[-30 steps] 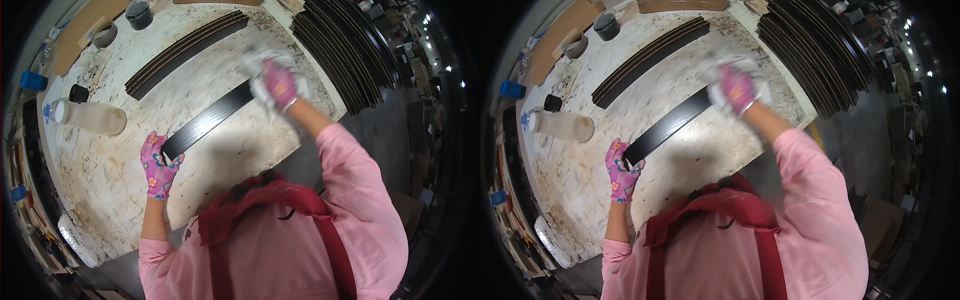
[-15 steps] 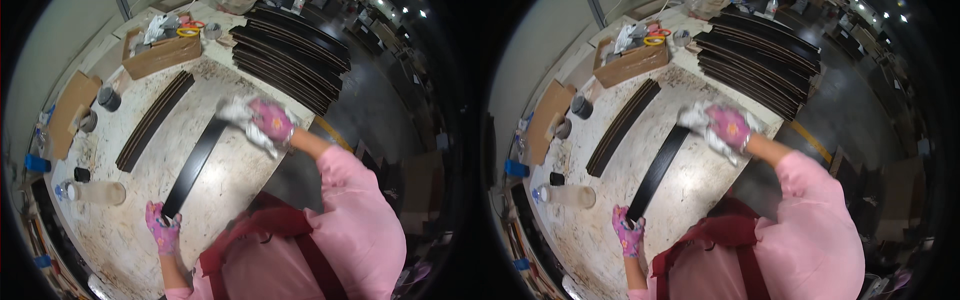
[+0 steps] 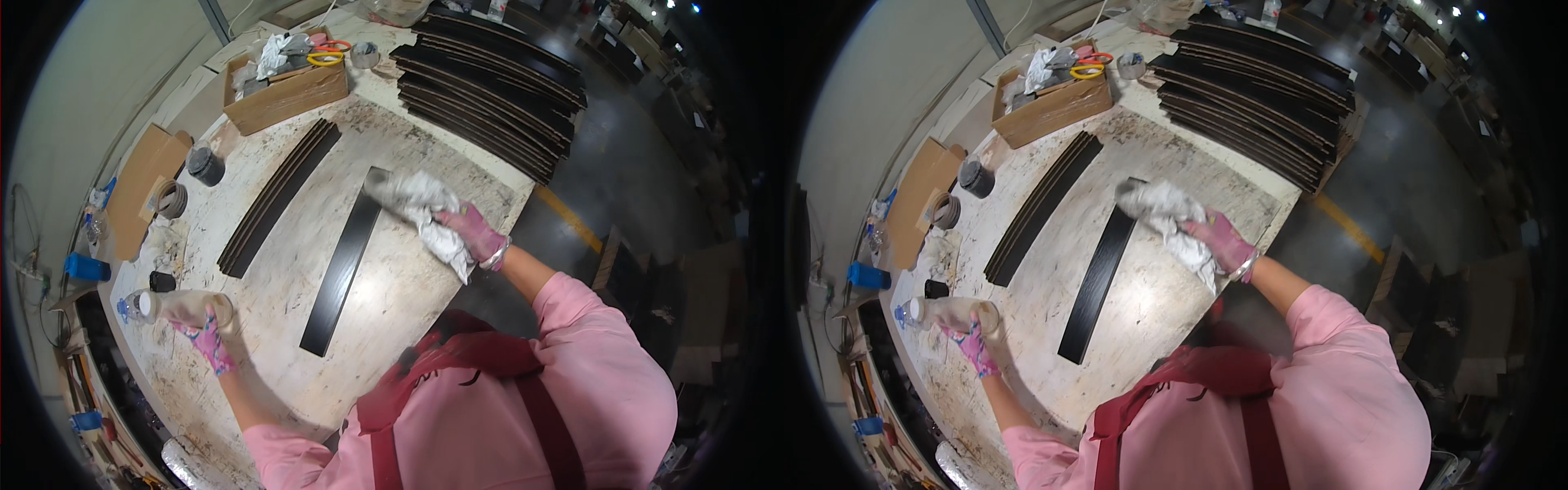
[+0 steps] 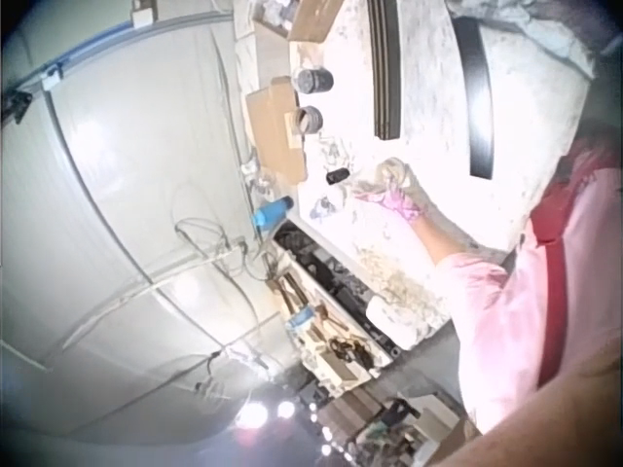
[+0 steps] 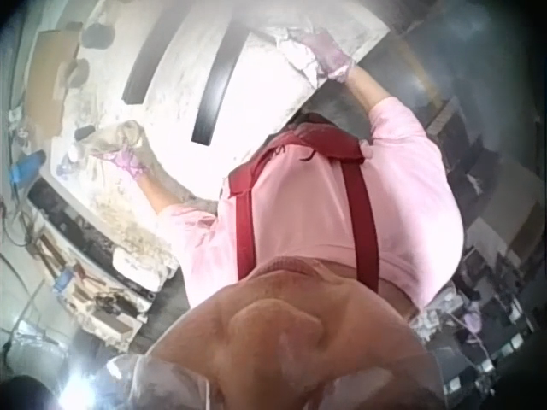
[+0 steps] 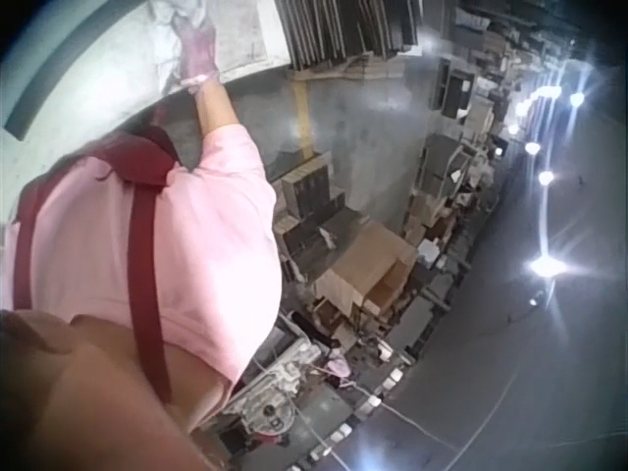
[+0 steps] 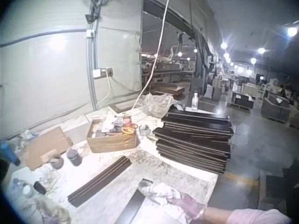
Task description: The person cleans individual black slats using a cloth and a liquid from a bottle, then places each cleaned slat onto a stack on the right side of the workbench.
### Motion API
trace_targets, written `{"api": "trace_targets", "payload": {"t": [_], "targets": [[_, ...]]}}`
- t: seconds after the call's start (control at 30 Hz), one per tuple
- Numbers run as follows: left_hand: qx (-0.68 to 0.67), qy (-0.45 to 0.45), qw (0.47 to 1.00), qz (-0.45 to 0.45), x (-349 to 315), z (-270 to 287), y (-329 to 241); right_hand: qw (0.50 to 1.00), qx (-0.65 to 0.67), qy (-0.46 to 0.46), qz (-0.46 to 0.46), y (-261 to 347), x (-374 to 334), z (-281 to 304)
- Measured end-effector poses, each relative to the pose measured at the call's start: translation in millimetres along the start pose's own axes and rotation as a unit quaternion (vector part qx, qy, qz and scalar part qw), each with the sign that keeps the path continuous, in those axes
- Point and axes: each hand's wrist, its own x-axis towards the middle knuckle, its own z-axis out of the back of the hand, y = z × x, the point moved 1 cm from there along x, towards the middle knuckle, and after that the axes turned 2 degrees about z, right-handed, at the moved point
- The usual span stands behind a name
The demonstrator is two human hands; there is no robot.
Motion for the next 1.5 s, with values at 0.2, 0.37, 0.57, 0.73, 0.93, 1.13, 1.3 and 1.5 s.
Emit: {"api": "trace_targets", "payload": {"t": [0.2, 0.37, 0.57, 0.73, 0.93, 1.13, 1.3, 1.5], "targets": [[-0.041, -0.002, 0.999, 0.025, 9.8, -23.1, -32.5, 0.93, 0.329, 0.103, -0.126, -7.6, 2.9, -30.0], [0.173, 0.229, 0.949, -0.129, -28.1, -65.3, -194.5, 0.944, 0.299, 0.066, -0.123, -1.5, -10.1, -47.1], [0.281, 0.364, 0.832, -0.31, -52.3, -107.2, -258.8, 0.966, 0.199, 0.139, -0.084, -2.7, -12.7, -79.1], [0.34, 0.384, 0.761, -0.396, -51.3, -121.8, -293.4, 0.949, 0.265, 0.139, -0.103, 11.2, -31.4, -59.9], [0.417, 0.347, 0.716, -0.441, -35.1, -116.4, -310.0, 0.936, 0.297, 0.137, -0.13, 17.1, -33.8, -47.8], [0.409, 0.333, 0.686, -0.502, -39.9, -112.2, -334.1, 0.938, 0.306, 0.124, -0.102, -7.2, -28.2, -39.5], [0.412, 0.298, 0.661, -0.552, -39.8, -115.4, -341.1, 0.942, 0.293, 0.126, -0.1, -20.2, -24.9, -36.7], [0.424, 0.295, 0.669, -0.534, -38.2, -114.8, -344.0, 0.952, 0.252, 0.156, -0.076, -28.1, -28.7, -31.4]]}}
